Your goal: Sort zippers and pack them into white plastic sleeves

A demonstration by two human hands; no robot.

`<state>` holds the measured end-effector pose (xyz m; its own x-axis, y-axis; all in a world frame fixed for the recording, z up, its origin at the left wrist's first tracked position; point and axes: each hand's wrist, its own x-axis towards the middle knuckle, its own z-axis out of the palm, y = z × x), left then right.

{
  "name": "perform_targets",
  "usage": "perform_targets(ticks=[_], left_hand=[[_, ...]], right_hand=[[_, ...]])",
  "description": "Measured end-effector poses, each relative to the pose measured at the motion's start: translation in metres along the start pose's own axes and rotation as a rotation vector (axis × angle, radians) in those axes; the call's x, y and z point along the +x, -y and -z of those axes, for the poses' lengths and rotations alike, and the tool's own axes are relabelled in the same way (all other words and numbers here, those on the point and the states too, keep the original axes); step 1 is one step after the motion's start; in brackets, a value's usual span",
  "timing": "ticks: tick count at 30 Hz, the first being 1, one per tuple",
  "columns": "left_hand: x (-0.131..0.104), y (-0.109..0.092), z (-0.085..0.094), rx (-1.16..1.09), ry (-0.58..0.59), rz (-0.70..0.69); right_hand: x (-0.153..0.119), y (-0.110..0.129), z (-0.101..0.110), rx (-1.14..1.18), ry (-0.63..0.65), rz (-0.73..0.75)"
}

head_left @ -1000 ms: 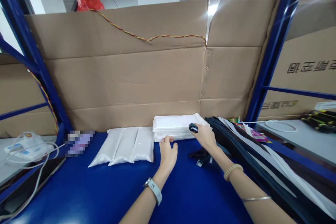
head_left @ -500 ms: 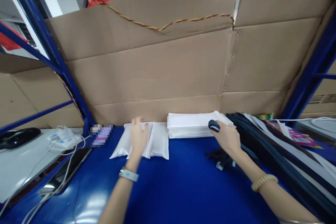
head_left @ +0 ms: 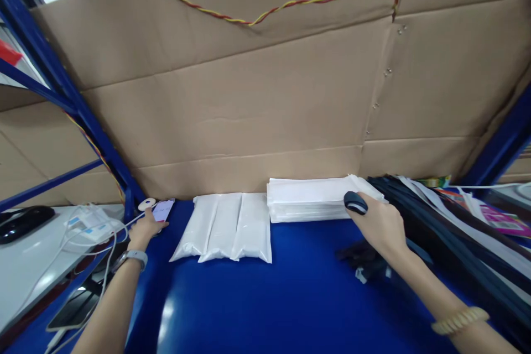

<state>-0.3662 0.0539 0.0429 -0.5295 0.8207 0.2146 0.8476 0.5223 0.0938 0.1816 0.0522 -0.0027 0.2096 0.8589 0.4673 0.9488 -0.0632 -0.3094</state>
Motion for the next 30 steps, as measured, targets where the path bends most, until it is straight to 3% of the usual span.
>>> perform_targets(ticks=[3,7,13,22,30], left_hand=[[0.011,0.01,-0.012,0.044,0.083,0.012],[0.001,0.012,-0.021,0.079,0.13,-0.067],[-0.048,0.025,-0.021,-0.019,0.107,-0.191],[-0.14,0.072,0.002,-0.035,0.014,-0.1],[-0.155,0.087,0.004,-0.019,-0.062,-0.02]], right_hand=[[0.0,0.0,0.0,-0.005,0.003,0.0],[-0.001,-0.002,-0.002,-0.025,-0.014,0.004],[-0.006,0.001,0.0,-0.03,0.024,-0.023],[-0.008,-0.001,0.0,-0.041,0.045,-0.048],[-0.01,-0.002,0.001,-0.02,0.025,-0.067]])
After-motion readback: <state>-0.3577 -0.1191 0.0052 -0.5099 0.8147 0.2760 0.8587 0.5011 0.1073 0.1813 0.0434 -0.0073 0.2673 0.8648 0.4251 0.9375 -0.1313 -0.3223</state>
